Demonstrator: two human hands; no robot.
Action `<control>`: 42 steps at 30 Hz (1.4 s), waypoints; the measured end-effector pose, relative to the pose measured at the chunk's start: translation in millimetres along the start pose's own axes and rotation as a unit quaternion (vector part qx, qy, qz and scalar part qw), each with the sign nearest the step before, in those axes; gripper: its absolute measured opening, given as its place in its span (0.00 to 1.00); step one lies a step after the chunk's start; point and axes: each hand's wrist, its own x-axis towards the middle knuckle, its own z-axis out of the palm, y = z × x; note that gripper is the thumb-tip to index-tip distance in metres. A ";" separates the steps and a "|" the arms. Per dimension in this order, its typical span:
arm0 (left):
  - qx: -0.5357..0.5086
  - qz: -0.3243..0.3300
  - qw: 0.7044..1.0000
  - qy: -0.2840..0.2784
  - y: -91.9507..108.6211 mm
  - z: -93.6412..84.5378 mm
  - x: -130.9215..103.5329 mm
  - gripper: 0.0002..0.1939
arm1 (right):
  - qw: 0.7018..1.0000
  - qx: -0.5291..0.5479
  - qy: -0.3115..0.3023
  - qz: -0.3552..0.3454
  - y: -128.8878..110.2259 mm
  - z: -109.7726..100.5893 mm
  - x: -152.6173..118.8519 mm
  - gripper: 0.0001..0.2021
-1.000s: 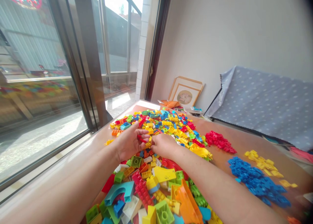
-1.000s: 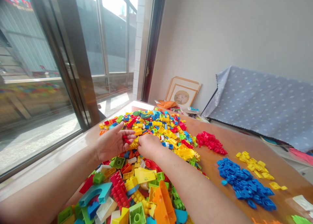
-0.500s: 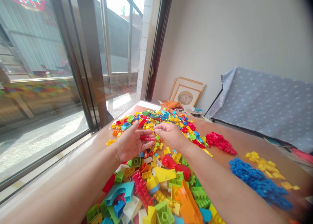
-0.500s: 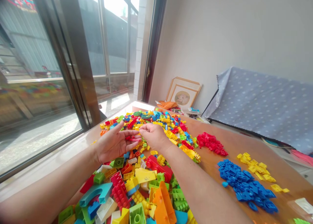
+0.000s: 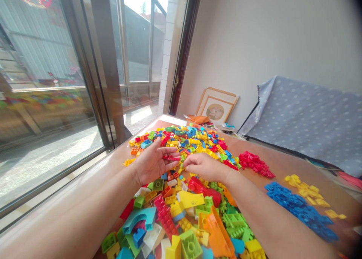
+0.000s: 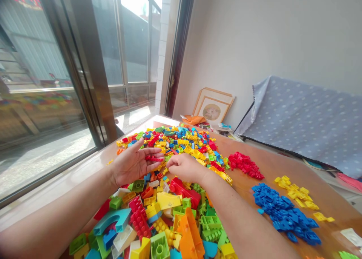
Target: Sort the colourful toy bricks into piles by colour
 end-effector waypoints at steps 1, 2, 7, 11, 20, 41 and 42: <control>0.002 0.002 1.000 0.005 -0.4 -0.5 0.6 0.32 | 0.999 -0.012 -0.039 -0.012 -0.5 -0.7 -4.2 0.09; 0.004 0.004 1.000 0.010 -0.8 -0.9 1.2 0.32 | 0.997 -0.021 -0.072 -0.020 -0.7 -1.3 -8.2 0.08; 0.017 0.008 1.000 0.018 -2.5 -0.4 1.6 0.30 | 0.988 -0.057 -0.142 0.017 3.7 -1.8 -16.9 0.11; 0.024 0.008 0.999 0.021 -3.0 0.7 1.0 0.30 | 0.989 -0.120 -0.086 0.020 1.7 2.0 -12.2 0.08; 0.021 0.006 0.999 0.026 -2.3 1.0 2.0 0.29 | 0.946 -0.317 -0.048 0.049 -24.3 16.3 -4.4 0.09; 0.012 -0.031 0.999 -0.008 -2.3 -0.5 2.8 0.32 | 0.987 0.036 0.156 -0.027 -17.0 0.6 14.0 0.17; 0.012 -0.032 0.999 -0.011 -2.1 -0.2 2.2 0.31 | 0.986 0.048 0.158 -0.028 -15.1 0.2 14.5 0.17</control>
